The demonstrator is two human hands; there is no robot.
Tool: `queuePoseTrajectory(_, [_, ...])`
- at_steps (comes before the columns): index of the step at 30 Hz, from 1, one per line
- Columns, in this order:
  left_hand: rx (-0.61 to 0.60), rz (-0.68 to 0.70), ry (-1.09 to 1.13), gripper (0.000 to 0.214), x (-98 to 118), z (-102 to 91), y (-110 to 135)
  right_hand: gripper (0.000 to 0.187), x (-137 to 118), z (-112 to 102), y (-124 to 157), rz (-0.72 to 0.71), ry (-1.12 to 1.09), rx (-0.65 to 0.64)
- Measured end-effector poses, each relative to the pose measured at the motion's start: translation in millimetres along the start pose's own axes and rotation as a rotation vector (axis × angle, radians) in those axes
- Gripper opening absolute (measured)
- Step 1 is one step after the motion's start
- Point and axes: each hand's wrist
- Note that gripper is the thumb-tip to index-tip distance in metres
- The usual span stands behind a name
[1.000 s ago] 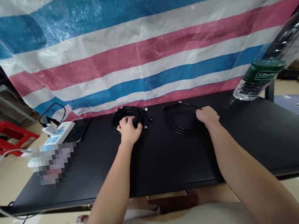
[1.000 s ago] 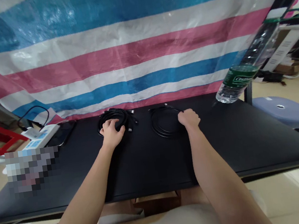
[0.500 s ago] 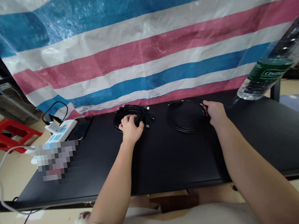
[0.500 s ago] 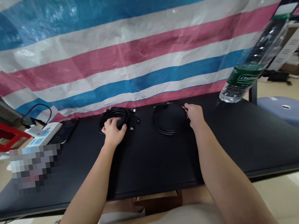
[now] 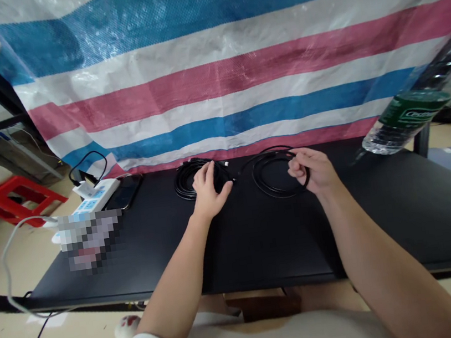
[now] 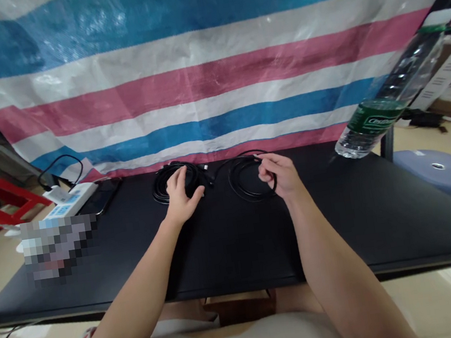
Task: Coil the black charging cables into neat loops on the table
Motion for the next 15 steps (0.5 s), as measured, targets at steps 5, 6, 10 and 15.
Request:
queuePoseTrajectory(5, [-0.194,0.138,0.250,0.035,21.1,5.6,3.6,0.034,-3.7,18.0,9.5,0.148,-0.086,-0.283])
queuePoseTrajectory(6, [-0.211,0.126,0.326,0.029,24.2,7.2,4.2,0.034,-5.2,20.5,10.4,0.161,-0.077,-0.295])
queuePoseTrajectory(10, [-0.116,-0.054,0.678,0.012,29.9,10.5,3.1,0.041,-14.6,15.0,11.2,0.209,0.048,-0.189])
queuePoseTrajectory(15, [0.055,-0.298,1.255,0.045,25.4,-6.1,-6.6,0.057,-13.5,-38.5,2.1,0.033,0.147,0.292])
Point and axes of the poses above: each hand's wrist, its own y-axis away from the middle knuckle, its own z-axis out of the palm, x = y × z, and after that the axes turned 2 degrees about -x, right-handed
